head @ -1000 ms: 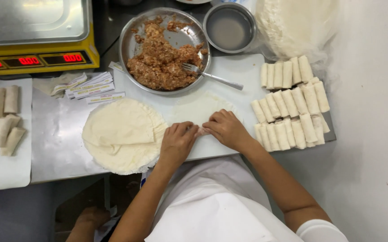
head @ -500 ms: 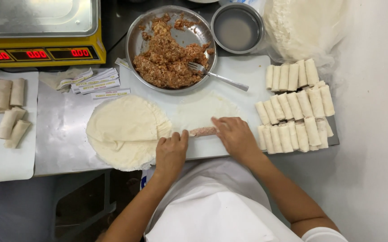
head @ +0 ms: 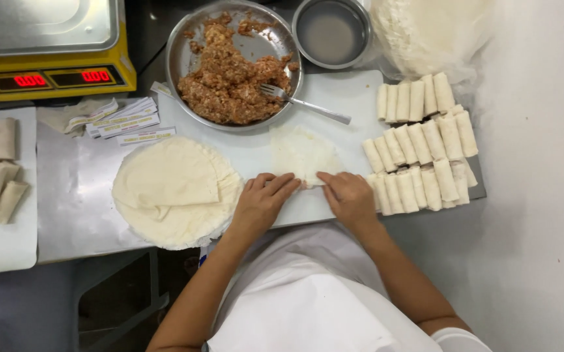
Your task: Manually filling and rolling spring rolls at a fast, efficient pace on a production line.
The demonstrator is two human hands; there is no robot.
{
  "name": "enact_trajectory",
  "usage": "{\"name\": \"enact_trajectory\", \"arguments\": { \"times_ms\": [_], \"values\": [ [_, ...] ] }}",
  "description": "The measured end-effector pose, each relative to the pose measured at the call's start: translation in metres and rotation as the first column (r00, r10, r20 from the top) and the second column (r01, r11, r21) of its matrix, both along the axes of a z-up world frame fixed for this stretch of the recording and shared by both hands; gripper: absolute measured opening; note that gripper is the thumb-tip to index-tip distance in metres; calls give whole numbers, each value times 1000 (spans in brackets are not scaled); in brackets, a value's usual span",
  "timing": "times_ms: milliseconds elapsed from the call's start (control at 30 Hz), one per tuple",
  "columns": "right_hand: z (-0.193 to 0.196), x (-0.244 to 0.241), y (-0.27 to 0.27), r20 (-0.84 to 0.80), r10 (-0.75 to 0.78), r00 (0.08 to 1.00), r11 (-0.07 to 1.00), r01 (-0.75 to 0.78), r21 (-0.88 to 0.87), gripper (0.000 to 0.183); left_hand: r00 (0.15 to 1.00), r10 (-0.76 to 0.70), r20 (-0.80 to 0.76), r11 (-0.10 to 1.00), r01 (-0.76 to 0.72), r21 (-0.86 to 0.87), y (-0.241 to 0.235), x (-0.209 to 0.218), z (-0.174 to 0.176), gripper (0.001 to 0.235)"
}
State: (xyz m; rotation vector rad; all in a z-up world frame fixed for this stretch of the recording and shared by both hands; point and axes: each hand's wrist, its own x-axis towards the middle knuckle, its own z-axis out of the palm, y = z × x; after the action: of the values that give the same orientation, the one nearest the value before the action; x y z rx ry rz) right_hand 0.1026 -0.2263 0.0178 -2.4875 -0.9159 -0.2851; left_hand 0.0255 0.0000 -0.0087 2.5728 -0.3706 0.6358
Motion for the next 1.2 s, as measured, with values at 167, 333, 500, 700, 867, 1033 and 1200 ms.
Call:
{"name": "enact_trajectory", "arguments": {
  "times_ms": [167,333,500,700,867,1033,1200],
  "values": [
    [0,-18,43,103,225,969,963,-238,130,46,982,-23,-189,995,3,-103,9,5,-39,49],
    [-13,1,29,55,347,936,934,-350,63,51,997,-73,-30,989,68,-135,10,12,-5,65],
    [-4,7,32,115,357,927,905,-373,203,32,995,-38,89,999,36,30,10,8,-10,31],
    [5,-9,23,83,561,824,807,-566,169,25,987,-142,78,985,133,108,11,-40,4,21],
    [-17,57,39,-118,334,935,872,-355,-337,81,989,-80,128,991,64,121,7,-42,-4,21],
    [-9,43,65,-87,321,943,906,-333,-261,81,991,-47,122,986,26,163,1,-59,-8,24],
    [-27,64,58,-46,284,958,904,-284,-320,81,996,-12,84,993,3,116,1,-56,-6,27]
  ]
}}
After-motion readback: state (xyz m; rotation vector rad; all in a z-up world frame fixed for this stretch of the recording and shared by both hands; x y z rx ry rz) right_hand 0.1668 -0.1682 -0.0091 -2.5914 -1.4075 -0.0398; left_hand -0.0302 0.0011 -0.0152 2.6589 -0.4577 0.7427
